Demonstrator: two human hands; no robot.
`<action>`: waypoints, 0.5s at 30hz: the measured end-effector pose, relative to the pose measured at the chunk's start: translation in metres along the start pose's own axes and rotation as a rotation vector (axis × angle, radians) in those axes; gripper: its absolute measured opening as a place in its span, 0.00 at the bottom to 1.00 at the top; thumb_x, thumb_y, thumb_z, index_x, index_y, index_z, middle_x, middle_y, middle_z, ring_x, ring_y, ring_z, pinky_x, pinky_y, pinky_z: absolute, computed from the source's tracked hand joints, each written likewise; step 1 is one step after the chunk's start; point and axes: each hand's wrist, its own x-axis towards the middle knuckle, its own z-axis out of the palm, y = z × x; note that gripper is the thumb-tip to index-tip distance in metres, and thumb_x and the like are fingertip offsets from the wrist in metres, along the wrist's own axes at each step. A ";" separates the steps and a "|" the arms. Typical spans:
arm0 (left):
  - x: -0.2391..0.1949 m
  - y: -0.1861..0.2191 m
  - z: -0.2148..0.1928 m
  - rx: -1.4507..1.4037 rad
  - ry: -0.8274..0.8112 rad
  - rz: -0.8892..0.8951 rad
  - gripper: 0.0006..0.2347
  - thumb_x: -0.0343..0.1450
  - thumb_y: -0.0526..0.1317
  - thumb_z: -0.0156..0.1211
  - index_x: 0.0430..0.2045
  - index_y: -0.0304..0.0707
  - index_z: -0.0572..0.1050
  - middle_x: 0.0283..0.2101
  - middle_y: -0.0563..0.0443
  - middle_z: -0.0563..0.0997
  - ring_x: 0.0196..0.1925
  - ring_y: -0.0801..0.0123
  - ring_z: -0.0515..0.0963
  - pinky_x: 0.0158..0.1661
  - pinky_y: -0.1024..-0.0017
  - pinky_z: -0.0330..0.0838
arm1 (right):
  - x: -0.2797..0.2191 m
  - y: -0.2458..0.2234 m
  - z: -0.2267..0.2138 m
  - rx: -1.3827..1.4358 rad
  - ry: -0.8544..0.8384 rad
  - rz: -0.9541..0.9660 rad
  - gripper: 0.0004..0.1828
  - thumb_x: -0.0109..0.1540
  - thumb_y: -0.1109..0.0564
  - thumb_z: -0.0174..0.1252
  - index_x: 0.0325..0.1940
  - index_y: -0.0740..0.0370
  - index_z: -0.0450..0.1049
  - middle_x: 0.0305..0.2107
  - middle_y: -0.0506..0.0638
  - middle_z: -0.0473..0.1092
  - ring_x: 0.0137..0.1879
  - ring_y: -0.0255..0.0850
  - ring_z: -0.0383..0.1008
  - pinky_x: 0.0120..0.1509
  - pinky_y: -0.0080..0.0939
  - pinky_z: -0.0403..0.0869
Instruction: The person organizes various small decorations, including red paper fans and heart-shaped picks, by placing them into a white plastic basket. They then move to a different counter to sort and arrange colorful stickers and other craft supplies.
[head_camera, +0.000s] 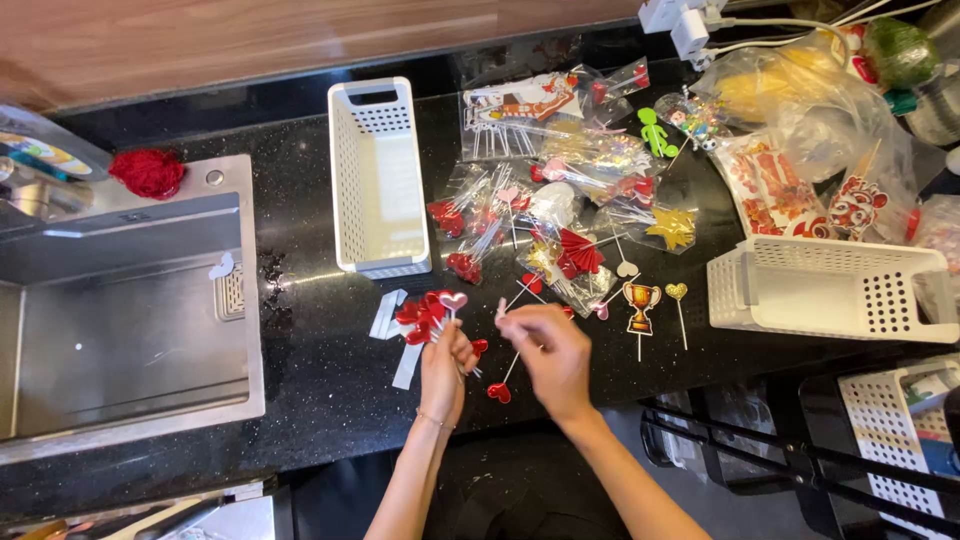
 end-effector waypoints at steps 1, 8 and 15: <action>-0.009 0.000 0.004 0.001 0.003 -0.005 0.10 0.82 0.42 0.41 0.36 0.37 0.67 0.23 0.66 0.59 0.21 0.83 0.60 0.23 0.84 0.57 | -0.013 0.012 0.008 -0.001 -0.001 0.006 0.03 0.58 0.63 0.68 0.35 0.61 0.83 0.32 0.53 0.80 0.39 0.45 0.81 0.43 0.39 0.79; -0.035 -0.002 -0.009 -0.353 0.010 -0.177 0.12 0.77 0.48 0.54 0.35 0.39 0.73 0.31 0.55 0.79 0.31 0.78 0.77 0.34 0.81 0.72 | -0.047 0.032 0.037 -0.382 -0.217 -0.713 0.07 0.67 0.63 0.56 0.45 0.66 0.79 0.43 0.58 0.77 0.48 0.51 0.81 0.53 0.46 0.81; -0.028 -0.009 -0.087 -0.577 -0.091 -0.126 0.07 0.79 0.41 0.49 0.42 0.37 0.68 0.26 0.57 0.67 0.22 0.80 0.63 0.25 0.83 0.60 | -0.043 0.008 0.047 -0.125 -0.424 -0.545 0.14 0.72 0.61 0.44 0.49 0.65 0.77 0.46 0.57 0.77 0.54 0.52 0.79 0.63 0.51 0.75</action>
